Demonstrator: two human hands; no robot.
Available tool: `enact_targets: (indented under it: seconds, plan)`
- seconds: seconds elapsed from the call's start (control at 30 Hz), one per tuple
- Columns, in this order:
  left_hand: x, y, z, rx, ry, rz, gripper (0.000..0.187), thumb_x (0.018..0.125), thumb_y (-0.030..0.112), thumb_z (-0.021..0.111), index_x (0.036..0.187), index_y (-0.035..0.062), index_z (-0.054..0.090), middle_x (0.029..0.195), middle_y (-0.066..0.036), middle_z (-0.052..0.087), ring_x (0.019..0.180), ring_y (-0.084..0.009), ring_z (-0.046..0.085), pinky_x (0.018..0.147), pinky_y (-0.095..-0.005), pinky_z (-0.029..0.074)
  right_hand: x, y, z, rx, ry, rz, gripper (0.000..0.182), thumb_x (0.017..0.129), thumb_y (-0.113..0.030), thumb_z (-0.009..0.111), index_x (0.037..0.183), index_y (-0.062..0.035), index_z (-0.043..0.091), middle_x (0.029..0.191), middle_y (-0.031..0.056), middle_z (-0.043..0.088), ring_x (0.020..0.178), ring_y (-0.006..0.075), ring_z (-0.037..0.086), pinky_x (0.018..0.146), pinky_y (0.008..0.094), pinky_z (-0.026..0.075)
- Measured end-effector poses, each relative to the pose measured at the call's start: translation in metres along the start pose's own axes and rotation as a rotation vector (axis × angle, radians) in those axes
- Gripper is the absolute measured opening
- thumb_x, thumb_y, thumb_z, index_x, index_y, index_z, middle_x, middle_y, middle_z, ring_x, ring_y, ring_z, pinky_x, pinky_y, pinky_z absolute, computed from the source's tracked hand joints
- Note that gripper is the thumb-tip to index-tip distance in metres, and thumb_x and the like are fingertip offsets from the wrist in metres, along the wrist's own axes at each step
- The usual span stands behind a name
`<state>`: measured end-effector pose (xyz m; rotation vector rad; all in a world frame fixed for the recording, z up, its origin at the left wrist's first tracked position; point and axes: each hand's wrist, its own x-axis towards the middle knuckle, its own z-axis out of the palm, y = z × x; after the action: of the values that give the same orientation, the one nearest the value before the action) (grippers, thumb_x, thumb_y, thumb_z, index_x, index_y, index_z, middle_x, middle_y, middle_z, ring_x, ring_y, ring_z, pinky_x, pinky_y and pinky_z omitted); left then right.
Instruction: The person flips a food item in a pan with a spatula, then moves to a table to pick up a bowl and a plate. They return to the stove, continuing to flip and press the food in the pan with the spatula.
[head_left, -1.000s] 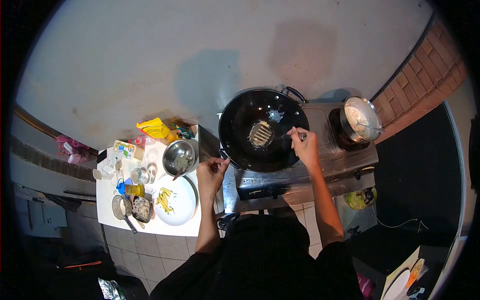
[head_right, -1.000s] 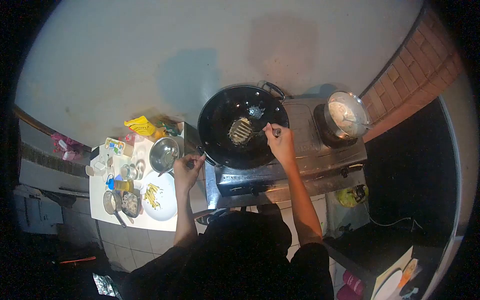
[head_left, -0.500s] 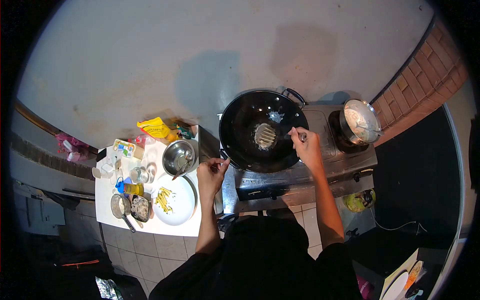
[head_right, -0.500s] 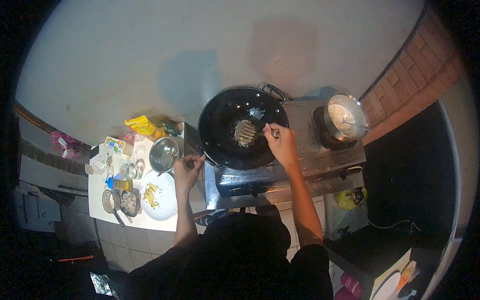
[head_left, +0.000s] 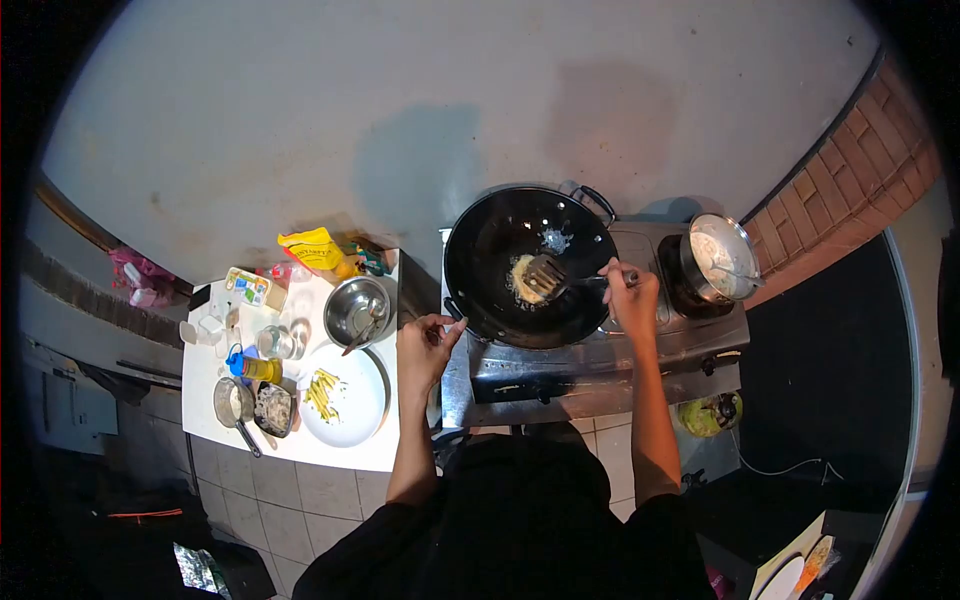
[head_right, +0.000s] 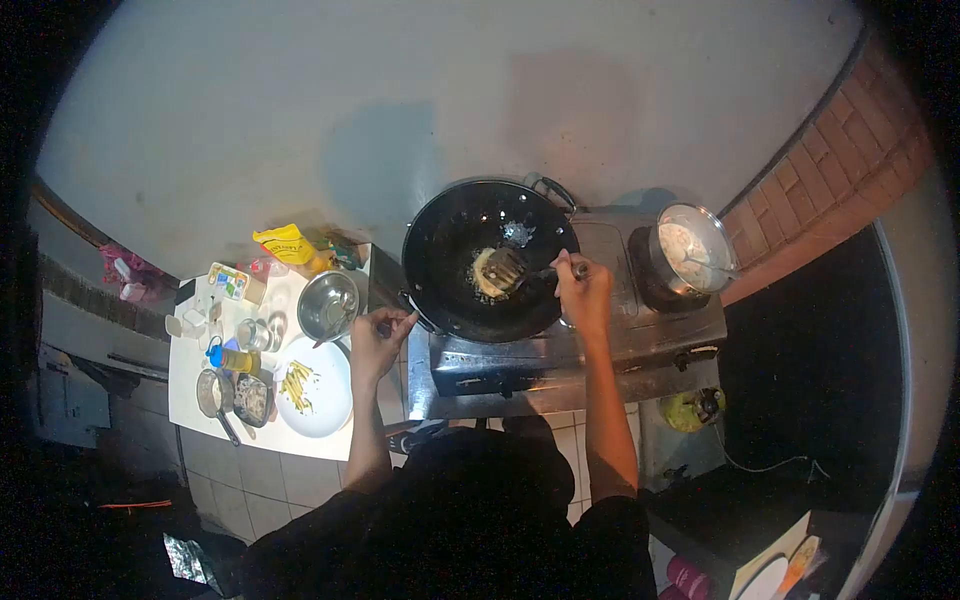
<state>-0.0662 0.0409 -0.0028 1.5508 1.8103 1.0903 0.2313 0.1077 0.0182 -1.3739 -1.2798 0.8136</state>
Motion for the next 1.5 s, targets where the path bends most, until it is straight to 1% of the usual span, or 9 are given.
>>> enact_targets:
  seconds: [0.33, 0.5, 0.63, 0.73, 0.8, 0.9, 1.23, 1.3, 1.5]
  plan:
    - [0.0, -0.003, 0.002, 0.002, 0.002, 0.038, 0.032, 0.076, 0.026, 0.078, 0.082, -0.0039, 0.07, 0.057, -0.007, 0.057, 0.049, -0.0134, 0.054, 0.049, -0.028, 0.041, -0.007, 0.003, 0.017, -0.1, -0.007, 0.06, 0.03, 0.091, -0.02, 0.056, 0.072, 0.001, 0.066, 0.046, 0.0025, 0.049, 0.037, 0.0086, 0.045, 0.038, 0.028, 0.033]
    - [0.001, -0.002, 0.002, -0.005, 0.001, 0.006, 0.031, 0.076, 0.025, 0.078, 0.081, -0.0041, 0.07, 0.057, -0.007, 0.056, 0.048, -0.0125, 0.052, 0.048, -0.0274, 0.04, -0.006, 0.017, 0.019, -0.18, 0.011, -0.007, 0.031, 0.088, -0.015, 0.058, 0.064, 0.0037, 0.055, 0.048, 0.0055, 0.032, 0.046, 0.0083, 0.031, 0.044, 0.0324, 0.026]
    - [0.0, 0.001, 0.001, -0.008, -0.003, -0.02, 0.03, 0.076, 0.025, 0.078, 0.08, -0.0041, 0.07, 0.057, -0.007, 0.056, 0.048, -0.0123, 0.051, 0.048, -0.0272, 0.04, -0.009, 0.015, 0.02, -0.164, 0.026, 0.006, 0.032, 0.088, -0.014, 0.059, 0.063, 0.0041, 0.052, 0.05, 0.0065, 0.029, 0.049, 0.0087, 0.027, 0.045, 0.0331, 0.024]
    - [0.0, 0.001, 0.001, -0.009, -0.001, -0.018, 0.03, 0.076, 0.024, 0.078, 0.079, -0.0039, 0.07, 0.057, -0.007, 0.056, 0.048, -0.0123, 0.051, 0.048, -0.0269, 0.04, -0.013, 0.006, 0.02, -0.188, 0.023, -0.037, 0.031, 0.089, -0.014, 0.058, 0.063, 0.0028, 0.054, 0.047, 0.0057, 0.034, 0.044, 0.0076, 0.032, 0.042, 0.0315, 0.028]
    - [0.002, -0.001, 0.002, -0.009, -0.002, 0.005, 0.029, 0.076, 0.024, 0.078, 0.079, -0.0033, 0.07, 0.057, -0.007, 0.056, 0.048, -0.0122, 0.051, 0.049, -0.0268, 0.04, -0.02, -0.007, 0.023, -0.075, 0.05, 0.082, 0.032, 0.091, -0.016, 0.058, 0.064, 0.0018, 0.058, 0.044, 0.0034, 0.041, 0.037, 0.008, 0.04, 0.038, 0.0294, 0.031]
    - [0.003, -0.004, 0.002, -0.015, -0.003, 0.01, 0.029, 0.076, 0.025, 0.078, 0.079, -0.0028, 0.07, 0.057, -0.007, 0.056, 0.049, -0.0122, 0.051, 0.049, -0.0268, 0.04, -0.025, -0.001, 0.026, -0.008, 0.082, 0.031, 0.032, 0.092, -0.018, 0.057, 0.069, 0.0021, 0.063, 0.045, 0.0023, 0.048, 0.035, 0.0099, 0.047, 0.035, 0.0277, 0.034]
    - [0.004, -0.006, 0.002, -0.014, -0.009, -0.001, 0.031, 0.075, 0.027, 0.08, 0.077, -0.0018, 0.069, 0.056, -0.005, 0.055, 0.049, -0.0116, 0.049, 0.049, -0.027, 0.038, -0.027, 0.0, 0.006, -0.006, 0.045, 0.053, 0.029, 0.094, -0.019, 0.058, 0.08, 0.0048, 0.066, 0.05, 0.0048, 0.054, 0.038, 0.0088, 0.05, 0.037, 0.0252, 0.036]
    - [0.005, -0.005, 0.002, -0.022, -0.009, 0.004, 0.031, 0.076, 0.026, 0.079, 0.076, -0.0021, 0.068, 0.055, -0.004, 0.054, 0.049, -0.0107, 0.048, 0.048, -0.0267, 0.037, -0.025, 0.001, 0.005, -0.041, -0.013, -0.022, 0.027, 0.093, -0.018, 0.059, 0.082, 0.0048, 0.066, 0.051, 0.005, 0.055, 0.039, 0.0081, 0.05, 0.037, 0.0249, 0.036]
    - [0.005, -0.006, 0.003, -0.057, -0.021, 0.007, 0.029, 0.077, 0.025, 0.079, 0.076, -0.0023, 0.068, 0.055, -0.003, 0.053, 0.048, -0.0087, 0.047, 0.047, -0.0255, 0.037, -0.022, -0.013, -0.007, -0.011, 0.055, -0.003, 0.027, 0.094, -0.018, 0.058, 0.082, 0.0048, 0.066, 0.051, 0.0039, 0.054, 0.039, 0.0073, 0.049, 0.036, 0.0246, 0.036]
